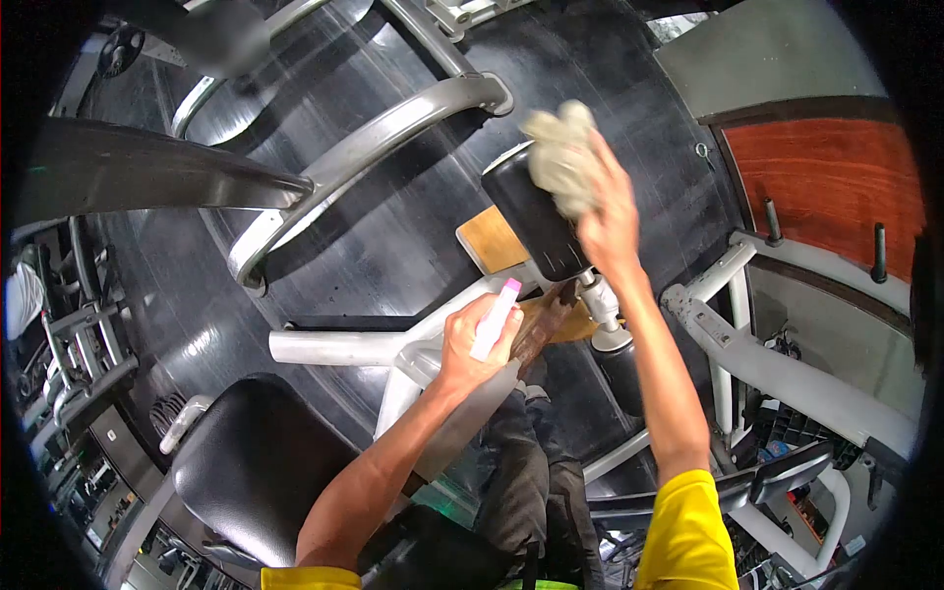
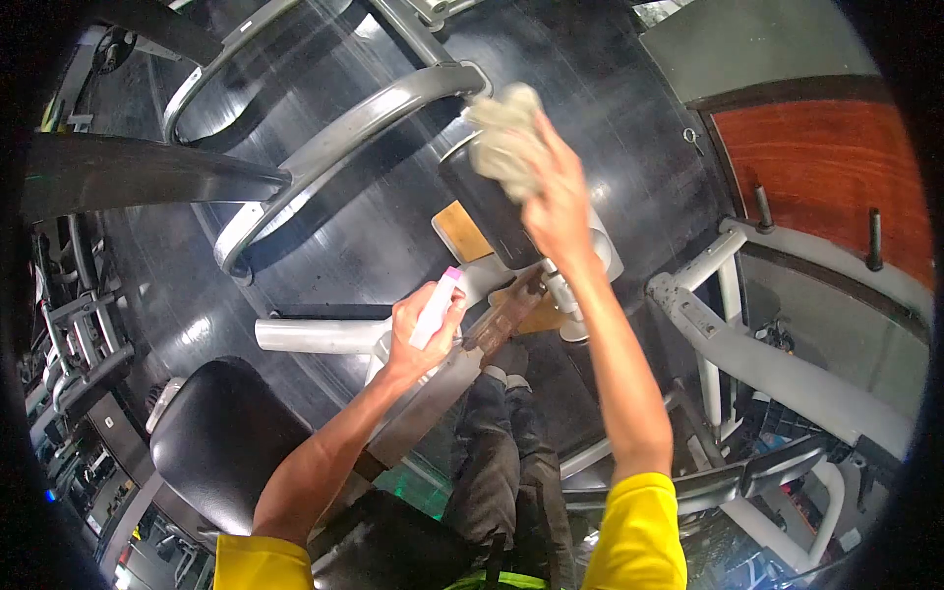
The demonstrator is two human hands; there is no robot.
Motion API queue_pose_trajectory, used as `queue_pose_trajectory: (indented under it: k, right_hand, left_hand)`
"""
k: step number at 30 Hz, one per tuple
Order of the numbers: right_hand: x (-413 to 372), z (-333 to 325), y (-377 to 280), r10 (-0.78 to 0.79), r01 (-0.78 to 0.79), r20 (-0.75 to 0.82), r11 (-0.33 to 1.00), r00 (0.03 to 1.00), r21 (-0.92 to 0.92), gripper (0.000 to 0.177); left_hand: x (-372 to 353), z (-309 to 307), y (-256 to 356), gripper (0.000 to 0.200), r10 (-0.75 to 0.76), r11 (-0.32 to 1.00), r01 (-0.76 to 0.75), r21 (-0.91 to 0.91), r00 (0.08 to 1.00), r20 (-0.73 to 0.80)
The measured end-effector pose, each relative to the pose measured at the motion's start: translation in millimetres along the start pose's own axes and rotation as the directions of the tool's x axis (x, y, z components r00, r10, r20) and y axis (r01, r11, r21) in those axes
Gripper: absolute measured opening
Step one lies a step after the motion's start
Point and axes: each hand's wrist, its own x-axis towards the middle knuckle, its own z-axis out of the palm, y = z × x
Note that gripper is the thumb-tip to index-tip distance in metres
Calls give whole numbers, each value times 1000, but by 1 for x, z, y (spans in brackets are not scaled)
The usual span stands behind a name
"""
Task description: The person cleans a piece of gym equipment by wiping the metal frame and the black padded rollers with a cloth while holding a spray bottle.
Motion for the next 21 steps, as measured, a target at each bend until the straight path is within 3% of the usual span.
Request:
queue_pose_trajectory:
  k: [2,4,5,6,8,10,14,18,21]
  right_hand:
    - [19,52,13,-107,114,90,991,990,-75,59]
    - [19,70,0,-2,93,276,943,961,-318,55]
    - [13,69,-4,18,72,251,935,968,-346,50]
    - [4,63,-6,22,66,243,935,970,-349,50]
    - [-26,37,-11,68,12,273,960,960,-280,53]
    - [-67,8,-5,51,76,365,942,929,-325,58]
    - [-125,-52,-14,223,-53,431,927,874,-372,60]
    - [-147,-77,6,464,-439,293,886,836,-152,52]
    - [-115,-58,16,431,-434,60,899,900,54,51]
  left_hand:
    - [1,-3,3,12,-63,998,62,15,998,14]
    - [2,-2,-2,12,-68,998,68,12,998,11]
    - [1,-1,-5,10,-10,1000,10,18,1000,-2]
    - [3,-1,-7,8,52,998,-52,22,998,-22]
    - [2,-2,-8,8,36,999,-36,24,999,-8]
    - [3,0,-6,8,24,1000,-24,19,1000,4]
    - [1,1,-2,9,29,999,-29,22,1000,7]
    - [2,1,-3,9,94,995,-93,33,996,-9]
    - [1,1,-6,10,85,996,-85,29,996,-1]
